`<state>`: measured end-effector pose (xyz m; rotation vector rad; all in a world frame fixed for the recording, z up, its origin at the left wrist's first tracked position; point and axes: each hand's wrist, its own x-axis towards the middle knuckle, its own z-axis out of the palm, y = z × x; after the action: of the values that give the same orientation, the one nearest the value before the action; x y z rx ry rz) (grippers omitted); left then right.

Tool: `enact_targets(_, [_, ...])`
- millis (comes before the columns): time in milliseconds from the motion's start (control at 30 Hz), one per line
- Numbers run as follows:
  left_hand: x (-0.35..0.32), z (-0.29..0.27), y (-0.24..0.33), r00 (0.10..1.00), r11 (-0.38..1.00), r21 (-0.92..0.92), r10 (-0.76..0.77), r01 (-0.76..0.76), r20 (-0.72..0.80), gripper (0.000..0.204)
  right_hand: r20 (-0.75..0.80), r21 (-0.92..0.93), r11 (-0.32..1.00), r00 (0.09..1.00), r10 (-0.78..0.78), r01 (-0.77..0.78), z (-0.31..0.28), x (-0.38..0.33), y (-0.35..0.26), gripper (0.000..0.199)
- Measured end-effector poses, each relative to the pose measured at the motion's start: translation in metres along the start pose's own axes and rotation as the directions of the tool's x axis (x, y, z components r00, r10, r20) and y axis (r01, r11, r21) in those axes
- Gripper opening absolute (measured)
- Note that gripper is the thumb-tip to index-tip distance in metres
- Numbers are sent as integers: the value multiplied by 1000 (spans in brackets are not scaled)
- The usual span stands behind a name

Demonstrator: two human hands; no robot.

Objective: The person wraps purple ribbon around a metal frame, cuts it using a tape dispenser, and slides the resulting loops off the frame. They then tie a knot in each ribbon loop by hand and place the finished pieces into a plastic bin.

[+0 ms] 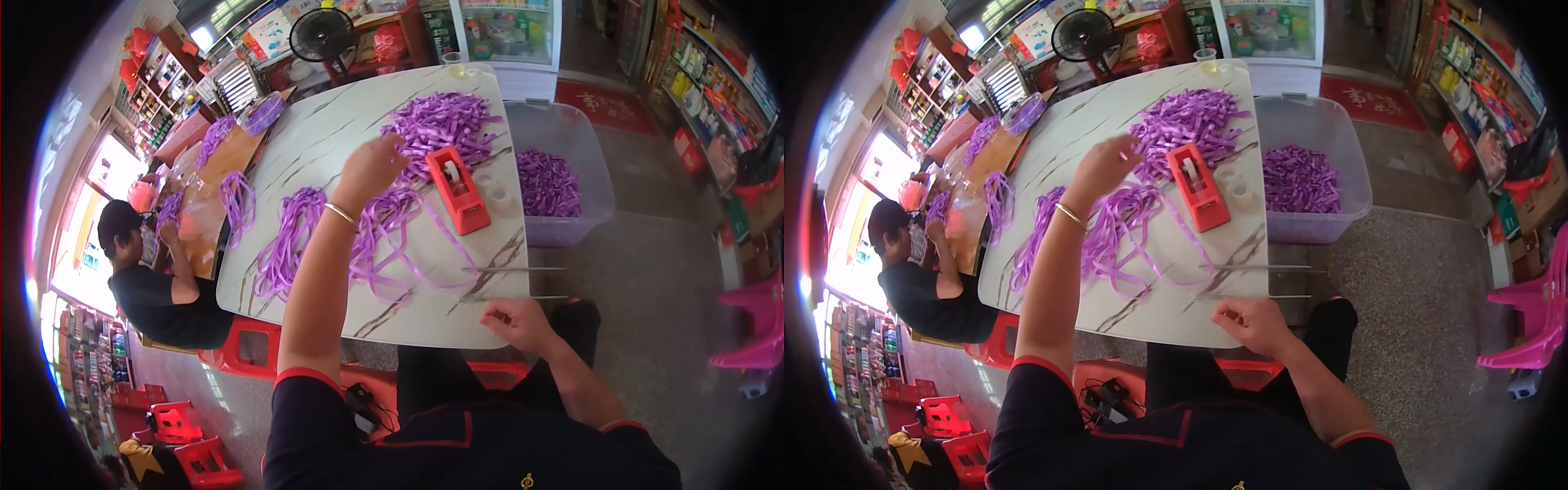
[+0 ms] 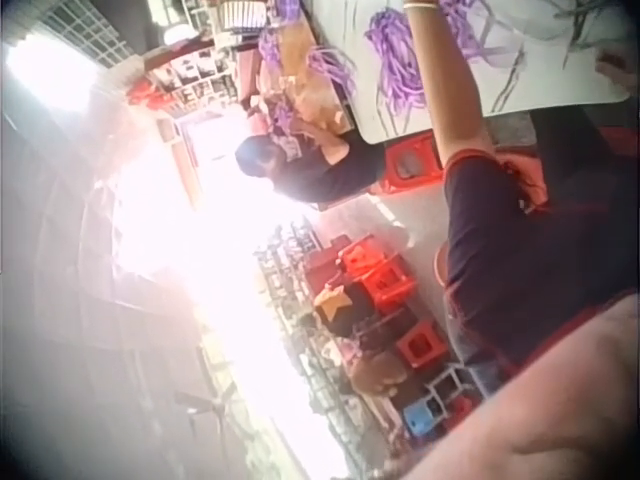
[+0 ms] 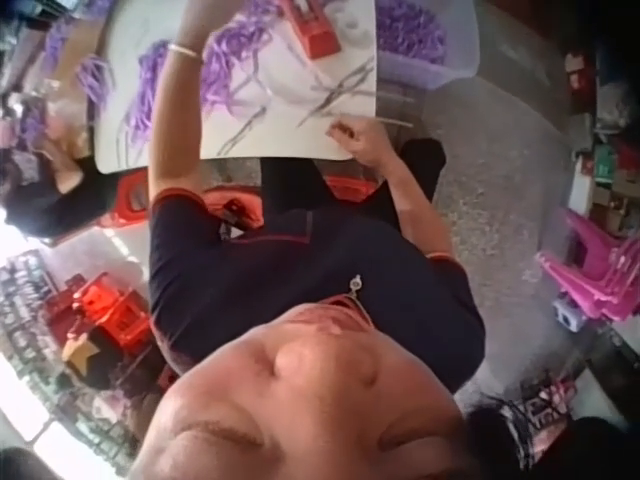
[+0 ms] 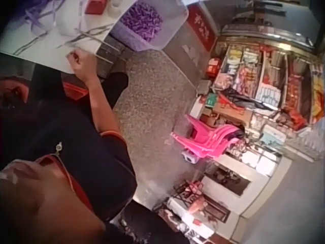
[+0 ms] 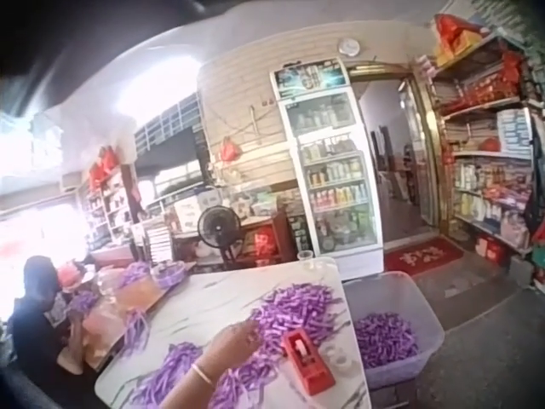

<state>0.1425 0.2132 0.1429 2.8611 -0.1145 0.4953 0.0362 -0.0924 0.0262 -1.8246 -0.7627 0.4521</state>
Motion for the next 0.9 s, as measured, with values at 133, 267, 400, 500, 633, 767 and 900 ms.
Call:
enact_targets(133, [-36, 20, -11, 935, 983, 166, -135, 84, 329, 19, -21, -41, 999, 1000, 15, -15, -1, -2, -3, 14])
enact_targets(267, [-49, 45, -27, 993, 990, 72, -116, 118, -34, 20, -23, -49, 999, 1000, 12, -13, 2, -1, 0, 15])
enact_targets(400, [-35, 69, -41, 992, 984, 140, -100, 110, -73, 16, -50, -63, 997, 998, 44, -47, 7, -3, -1, 15])
enact_targets(500, [-26, 84, -56, 995, 958, 279, -83, 65, 54, 14, -78, -40, 999, 997, 28, -31, 9, -5, -4, 15])
enact_targets(633, [-26, 74, -59, 999, 991, 127, -39, 44, -36, 13, -66, 63, 998, 997, 29, -25, 10, -4, -2, 14])
enact_targets(767, [-31, 20, 13, 996, 885, -459, 67, -83, -51, 8, -193, 417, 909, 979, 65, 22, -7, -3, 9, 20])
enact_targets(900, [-69, -35, 95, 970, 743, -642, 245, -189, -3, 5, -409, 232, 896, 874, -263, 378, -33, 5, -61, 48])
